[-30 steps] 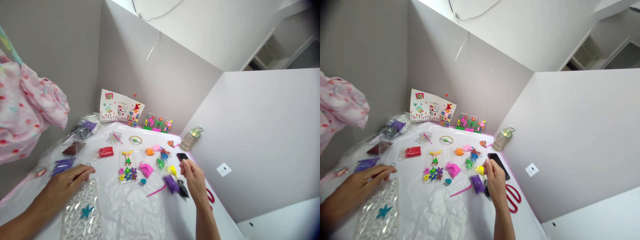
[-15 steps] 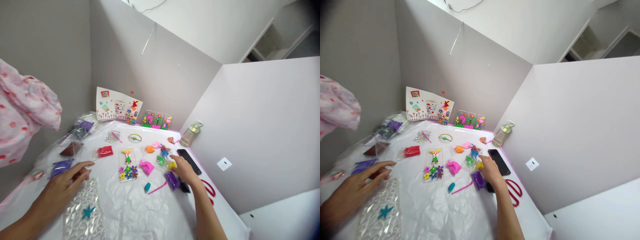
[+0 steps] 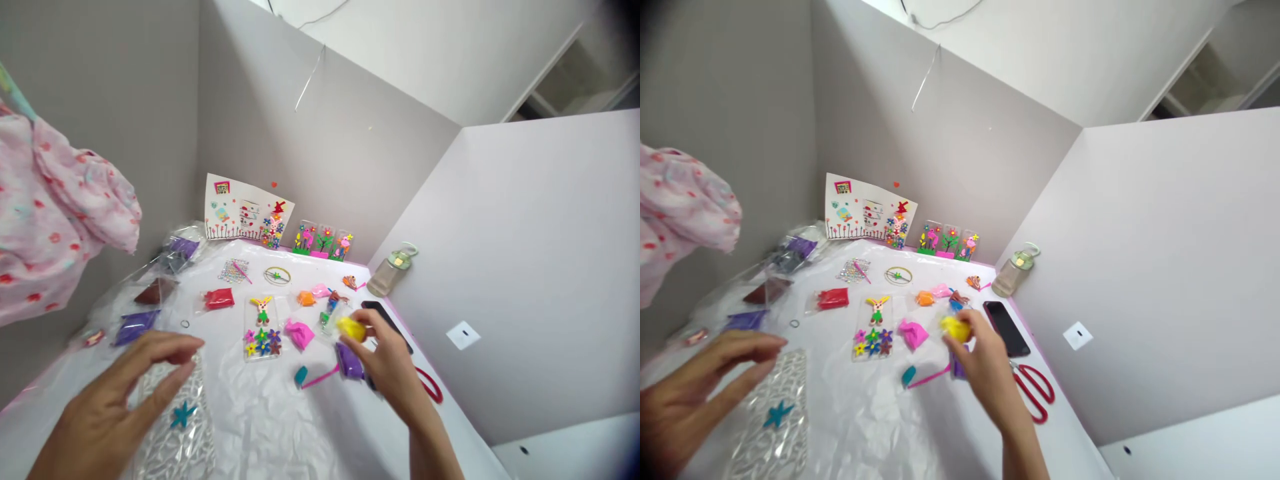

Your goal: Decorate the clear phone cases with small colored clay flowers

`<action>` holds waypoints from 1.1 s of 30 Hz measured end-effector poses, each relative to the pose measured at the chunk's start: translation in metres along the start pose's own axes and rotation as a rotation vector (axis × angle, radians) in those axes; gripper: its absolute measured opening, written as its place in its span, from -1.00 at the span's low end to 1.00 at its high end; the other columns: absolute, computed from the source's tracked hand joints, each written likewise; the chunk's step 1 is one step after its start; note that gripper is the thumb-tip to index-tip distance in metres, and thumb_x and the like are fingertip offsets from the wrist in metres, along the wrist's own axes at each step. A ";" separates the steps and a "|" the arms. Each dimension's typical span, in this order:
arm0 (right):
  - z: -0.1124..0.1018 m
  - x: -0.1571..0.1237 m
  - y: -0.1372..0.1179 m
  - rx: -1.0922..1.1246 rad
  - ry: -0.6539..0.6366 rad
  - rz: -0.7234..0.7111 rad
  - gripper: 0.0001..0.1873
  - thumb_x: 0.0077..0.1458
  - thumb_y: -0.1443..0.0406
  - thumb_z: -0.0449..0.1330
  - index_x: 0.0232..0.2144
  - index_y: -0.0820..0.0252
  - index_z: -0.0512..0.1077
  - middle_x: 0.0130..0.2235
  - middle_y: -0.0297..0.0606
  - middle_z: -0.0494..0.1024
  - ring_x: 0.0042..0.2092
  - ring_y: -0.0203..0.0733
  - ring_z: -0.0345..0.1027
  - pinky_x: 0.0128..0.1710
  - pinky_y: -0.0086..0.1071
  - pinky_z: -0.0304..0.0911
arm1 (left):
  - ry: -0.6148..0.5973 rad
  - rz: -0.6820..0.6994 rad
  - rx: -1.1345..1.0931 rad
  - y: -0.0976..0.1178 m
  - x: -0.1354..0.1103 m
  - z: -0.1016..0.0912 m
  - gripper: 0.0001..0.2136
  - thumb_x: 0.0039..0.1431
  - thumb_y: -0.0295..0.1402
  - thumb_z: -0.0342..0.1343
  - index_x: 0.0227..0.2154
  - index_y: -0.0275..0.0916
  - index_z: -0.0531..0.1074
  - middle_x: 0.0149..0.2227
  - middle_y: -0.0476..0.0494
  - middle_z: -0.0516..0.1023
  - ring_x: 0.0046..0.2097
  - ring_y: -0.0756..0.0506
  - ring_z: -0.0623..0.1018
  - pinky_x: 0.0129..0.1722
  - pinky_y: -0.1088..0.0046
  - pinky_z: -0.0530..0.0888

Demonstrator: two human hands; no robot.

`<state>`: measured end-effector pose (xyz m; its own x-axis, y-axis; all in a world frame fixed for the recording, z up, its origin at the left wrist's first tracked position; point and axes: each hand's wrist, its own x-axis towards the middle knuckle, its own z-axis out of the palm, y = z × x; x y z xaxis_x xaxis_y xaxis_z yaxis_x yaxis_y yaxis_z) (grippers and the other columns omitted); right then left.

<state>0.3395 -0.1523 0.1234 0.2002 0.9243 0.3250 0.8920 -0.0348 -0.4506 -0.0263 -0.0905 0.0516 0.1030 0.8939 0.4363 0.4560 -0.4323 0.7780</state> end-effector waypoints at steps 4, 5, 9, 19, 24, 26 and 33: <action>0.018 -0.027 -0.055 0.294 -0.190 -0.240 -0.75 0.30 0.22 0.29 -0.02 0.05 0.38 -0.05 -0.30 0.53 -0.08 -0.17 0.45 -0.04 -0.34 0.34 | -0.118 0.221 -0.043 0.021 -0.016 0.017 -0.86 0.34 -0.16 0.17 -0.09 0.07 0.51 -0.08 0.10 0.62 -0.02 -0.03 0.65 -0.04 0.67 0.55; 0.023 -0.031 -0.064 0.319 -0.230 -0.276 -0.75 0.30 0.24 0.30 -0.01 0.04 0.37 -0.06 -0.30 0.53 -0.08 -0.18 0.45 -0.04 -0.34 0.35 | -0.136 0.290 -0.049 0.026 -0.016 0.019 -0.86 0.33 -0.20 0.19 -0.07 0.09 0.51 -0.10 0.12 0.63 -0.03 -0.01 0.66 -0.08 0.72 0.55; 0.035 -0.037 -0.078 0.362 -0.332 -0.326 -0.74 0.31 0.23 0.30 -0.02 0.07 0.35 -0.08 -0.27 0.51 -0.08 -0.15 0.44 -0.05 -0.31 0.37 | -0.171 0.352 -0.056 0.037 -0.012 0.024 -0.83 0.32 -0.28 0.21 -0.06 0.09 0.50 -0.13 0.11 0.64 -0.05 -0.01 0.67 -0.06 0.72 0.56; 0.046 -0.044 -0.077 0.412 -0.326 -0.377 -0.75 0.32 0.28 0.28 -0.02 0.08 0.34 -0.08 -0.26 0.49 -0.09 -0.16 0.40 -0.05 -0.28 0.38 | -0.182 0.422 0.017 0.031 -0.017 0.027 -0.88 0.37 -0.30 0.16 -0.08 0.03 0.49 -0.14 0.06 0.57 -0.09 -0.01 0.63 -0.07 0.66 0.52; 0.051 -0.045 -0.080 0.404 -0.303 -0.421 -0.77 0.34 0.31 0.26 -0.02 0.06 0.33 -0.10 -0.29 0.49 -0.11 -0.19 0.39 -0.09 -0.33 0.35 | -0.176 0.460 0.102 0.025 -0.022 0.024 -0.82 0.40 -0.23 0.17 0.01 0.06 0.49 -0.08 0.03 0.55 0.05 -0.08 0.55 0.15 0.48 0.40; 0.052 -0.045 -0.082 0.408 -0.298 -0.436 -0.79 0.33 0.32 0.25 -0.03 0.07 0.33 -0.11 -0.29 0.50 -0.12 -0.19 0.39 -0.09 -0.34 0.35 | -0.169 0.497 0.110 0.025 -0.022 0.025 -0.85 0.40 -0.24 0.17 -0.02 0.03 0.49 -0.11 0.04 0.56 0.03 -0.07 0.55 0.26 0.44 0.30; 0.054 -0.046 -0.082 0.386 -0.298 -0.436 -0.80 0.32 0.33 0.25 -0.05 0.10 0.35 -0.12 -0.28 0.51 -0.12 -0.19 0.40 -0.11 -0.35 0.35 | -0.257 0.354 -0.022 0.035 -0.022 0.025 -0.91 0.36 -0.34 0.13 -0.20 0.00 0.51 -0.21 0.04 0.56 -0.03 -0.08 0.55 0.06 0.46 0.49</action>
<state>0.2355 -0.1715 0.1005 -0.3168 0.8907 0.3262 0.6456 0.4544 -0.6138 0.0092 -0.1228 0.0578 0.4674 0.6893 0.5535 0.3343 -0.7174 0.6112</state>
